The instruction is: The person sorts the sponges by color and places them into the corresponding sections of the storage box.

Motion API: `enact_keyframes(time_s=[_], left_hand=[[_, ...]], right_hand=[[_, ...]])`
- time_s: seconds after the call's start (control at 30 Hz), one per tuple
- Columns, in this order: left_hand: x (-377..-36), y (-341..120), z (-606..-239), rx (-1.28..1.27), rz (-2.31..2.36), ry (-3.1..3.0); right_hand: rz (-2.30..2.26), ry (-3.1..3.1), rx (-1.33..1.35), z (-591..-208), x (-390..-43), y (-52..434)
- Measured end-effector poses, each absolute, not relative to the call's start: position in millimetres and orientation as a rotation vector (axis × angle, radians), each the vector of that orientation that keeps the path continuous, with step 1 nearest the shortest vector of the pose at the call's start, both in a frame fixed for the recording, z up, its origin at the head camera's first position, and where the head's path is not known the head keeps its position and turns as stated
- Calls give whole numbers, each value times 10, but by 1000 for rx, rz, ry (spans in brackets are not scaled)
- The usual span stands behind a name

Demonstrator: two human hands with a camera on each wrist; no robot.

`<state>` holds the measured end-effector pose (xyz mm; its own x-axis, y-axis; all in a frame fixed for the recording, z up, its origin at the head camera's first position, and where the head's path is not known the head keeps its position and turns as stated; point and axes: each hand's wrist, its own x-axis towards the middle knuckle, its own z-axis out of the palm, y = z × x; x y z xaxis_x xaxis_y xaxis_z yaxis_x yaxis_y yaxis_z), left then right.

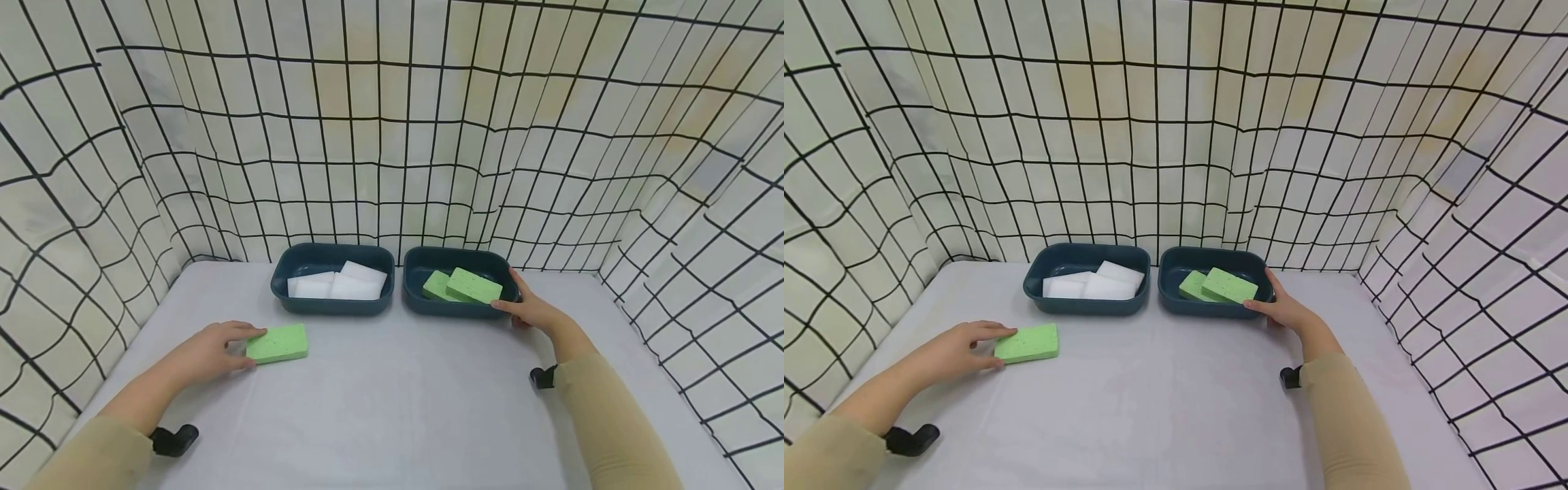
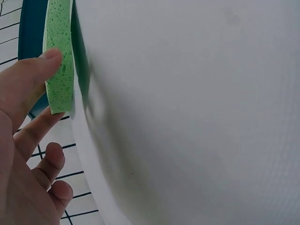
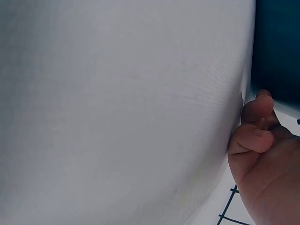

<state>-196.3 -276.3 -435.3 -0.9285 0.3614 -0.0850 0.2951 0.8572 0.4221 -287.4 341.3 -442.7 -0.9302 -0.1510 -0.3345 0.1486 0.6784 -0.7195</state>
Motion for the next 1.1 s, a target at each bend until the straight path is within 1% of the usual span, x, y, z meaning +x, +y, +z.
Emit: enact_keyframes(time_s=[0.3, 0.5, 0.63, 0.83, 1.1], left_hand=[[-1919, -2695, -4267, 591, 696, 2875], [-1844, -2486, -4130, 533, 693, 2899], [-1837, -2338, -4067, 558, 708, 2926], [-1914, -2072, -3976, 562, 693, 2967], [-2098, -1673, -3916, 567, 676, 3021]], right_hand=[[-1143, 2531, 23, -4436, -2834, 3394], [-1146, 2528, 20, -4430, -2839, 3396], [-1145, 2532, 15, -4418, -2843, 3393], [-1131, 2530, 22, -4428, -2861, 3415], [-1131, 2532, 11, -4425, -2869, 3396]])
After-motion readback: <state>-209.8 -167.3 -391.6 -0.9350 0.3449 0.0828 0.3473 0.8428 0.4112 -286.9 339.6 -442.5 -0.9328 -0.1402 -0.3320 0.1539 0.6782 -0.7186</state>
